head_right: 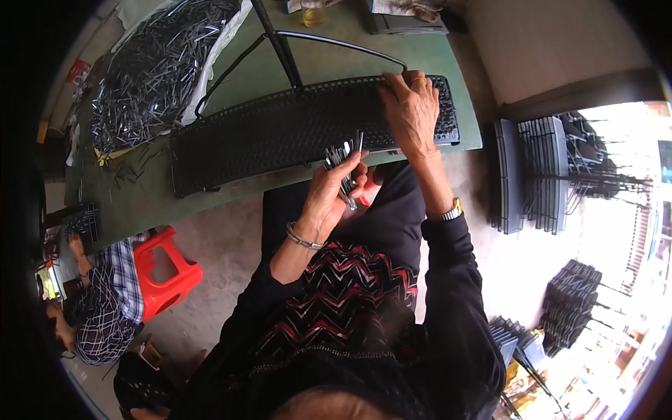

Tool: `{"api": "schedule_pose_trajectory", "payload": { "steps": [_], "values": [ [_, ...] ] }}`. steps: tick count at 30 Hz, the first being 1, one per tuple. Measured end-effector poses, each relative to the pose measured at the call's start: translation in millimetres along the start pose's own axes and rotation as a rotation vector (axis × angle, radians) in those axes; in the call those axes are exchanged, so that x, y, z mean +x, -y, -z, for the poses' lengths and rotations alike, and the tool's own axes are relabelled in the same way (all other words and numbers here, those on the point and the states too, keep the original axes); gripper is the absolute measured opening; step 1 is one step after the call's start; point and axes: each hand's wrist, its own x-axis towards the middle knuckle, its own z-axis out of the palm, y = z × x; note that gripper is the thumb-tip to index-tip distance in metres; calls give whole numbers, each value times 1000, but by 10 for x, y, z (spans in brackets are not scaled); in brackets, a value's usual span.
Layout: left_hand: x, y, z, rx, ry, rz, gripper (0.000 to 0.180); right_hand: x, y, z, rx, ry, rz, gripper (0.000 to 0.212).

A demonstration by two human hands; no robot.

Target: The person is manually inserting small metal pins into a black mesh-like grid component.

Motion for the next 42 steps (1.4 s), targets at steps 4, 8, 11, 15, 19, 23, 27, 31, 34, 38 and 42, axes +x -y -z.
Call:
{"api": "schedule_pose_trajectory", "payload": {
  "steps": [4, 8, 11, 15, 19, 23, 27, 31, 34, 38, 42],
  "values": [
    [3, -3, 18, 20, 27, -30, 22, -118, 155, 351, 512, 356, -309, 31],
    [9, -1, 12, 59, 20, -23, 19, -240, 173, 444, 761, 693, -377, 27],
    [-25, -12, -56, 115, -15, 2, 18, -272, 178, 486, 830, 715, -431, 21],
    [12, -2, -20, 146, 42, -17, 18, -276, 156, 487, 866, 698, -505, 24],
    [-15, -27, -52, 188, 44, -43, 17, -294, 243, 515, 851, 679, -514, 23],
    [-17, -2, -17, 272, 64, -72, 19, -284, 250, 520, 870, 797, -508, 22],
    [30, 27, 5, 273, 109, -95, 22, -302, 203, 536, 882, 756, -496, 22],
    [0, -67, -31, 183, 39, -70, 26, -317, 335, 592, 981, 361, -622, 16],
    [-19, -112, -121, 129, 22, -63, 27, -380, 405, 563, 817, 169, -399, 9],
    [14, -101, -83, -109, 116, -71, 20, -664, 504, 459, 442, 45, 35, 26],
    [70, -129, -3, -73, 93, 5, 16, -773, 537, 473, 298, 53, 183, 33]
  ]
}}
